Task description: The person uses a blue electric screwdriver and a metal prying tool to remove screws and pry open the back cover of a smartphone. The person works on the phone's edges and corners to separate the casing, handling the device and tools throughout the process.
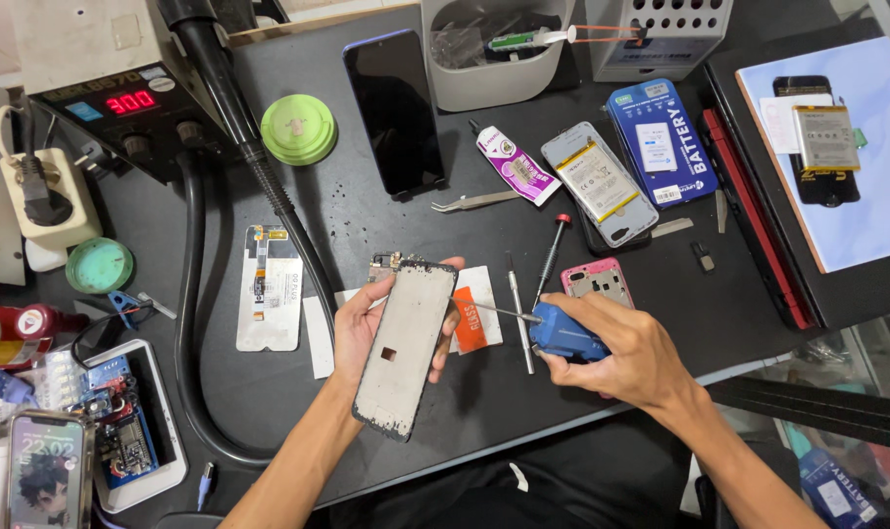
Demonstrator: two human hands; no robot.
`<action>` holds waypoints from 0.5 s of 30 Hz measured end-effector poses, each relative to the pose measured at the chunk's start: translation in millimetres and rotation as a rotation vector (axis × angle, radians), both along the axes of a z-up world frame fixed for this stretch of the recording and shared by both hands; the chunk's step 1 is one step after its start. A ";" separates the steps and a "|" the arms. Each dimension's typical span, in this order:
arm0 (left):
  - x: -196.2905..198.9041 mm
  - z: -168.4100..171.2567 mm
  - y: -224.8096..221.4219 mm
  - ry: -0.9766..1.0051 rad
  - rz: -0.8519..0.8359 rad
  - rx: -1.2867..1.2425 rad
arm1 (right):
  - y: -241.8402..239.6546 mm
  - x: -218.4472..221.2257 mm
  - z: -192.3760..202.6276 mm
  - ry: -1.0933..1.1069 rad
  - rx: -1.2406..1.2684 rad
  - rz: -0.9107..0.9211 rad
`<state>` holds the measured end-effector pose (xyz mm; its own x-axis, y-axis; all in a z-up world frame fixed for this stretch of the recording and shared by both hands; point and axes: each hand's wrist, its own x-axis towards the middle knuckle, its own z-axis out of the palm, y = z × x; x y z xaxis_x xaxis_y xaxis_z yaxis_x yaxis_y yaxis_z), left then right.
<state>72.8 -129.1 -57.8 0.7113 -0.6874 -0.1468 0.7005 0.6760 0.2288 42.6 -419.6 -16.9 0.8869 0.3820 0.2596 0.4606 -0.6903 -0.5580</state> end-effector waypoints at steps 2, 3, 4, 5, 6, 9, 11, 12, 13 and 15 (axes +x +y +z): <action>1.1 -0.5 0.5 0.012 -0.003 0.007 | 0.9 -0.8 -0.5 0.018 -0.019 -0.011; 1.2 -0.6 0.9 0.019 -0.005 0.011 | 1.4 -1.1 -0.8 0.027 -0.028 -0.016; 1.2 -0.9 1.0 0.016 -0.005 0.006 | 1.6 -1.3 -0.9 0.033 -0.026 -0.017; 1.1 -1.0 1.0 0.013 -0.005 0.000 | 1.9 -1.4 -0.9 0.039 -0.024 -0.018; 1.2 -0.9 1.0 0.010 -0.005 -0.005 | 2.1 -1.3 -0.8 0.044 -0.022 -0.019; 0.8 -0.2 0.4 0.014 -0.009 -0.025 | 1.7 0.5 0.1 0.003 0.003 0.001; 0.8 0.4 0.1 0.013 -0.007 -0.028 | 2.2 1.4 -0.1 -0.025 0.017 -0.002; 0.8 0.6 -0.1 0.011 -0.006 -0.030 | 2.5 1.9 -0.7 -0.040 0.024 -0.002; 0.9 0.6 -0.3 0.008 -0.003 -0.037 | 2.6 2.2 -1.1 -0.031 0.011 -0.006; 1.5 1.1 0.4 0.002 0.000 -0.048 | 3.9 2.1 -1.5 -0.012 -0.013 -0.014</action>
<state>74.3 -128.7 -56.7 0.7109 -0.6938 -0.1153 0.7010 0.6860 0.1948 44.7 -415.7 -18.4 0.8893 0.3725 0.2651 0.4570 -0.7039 -0.5437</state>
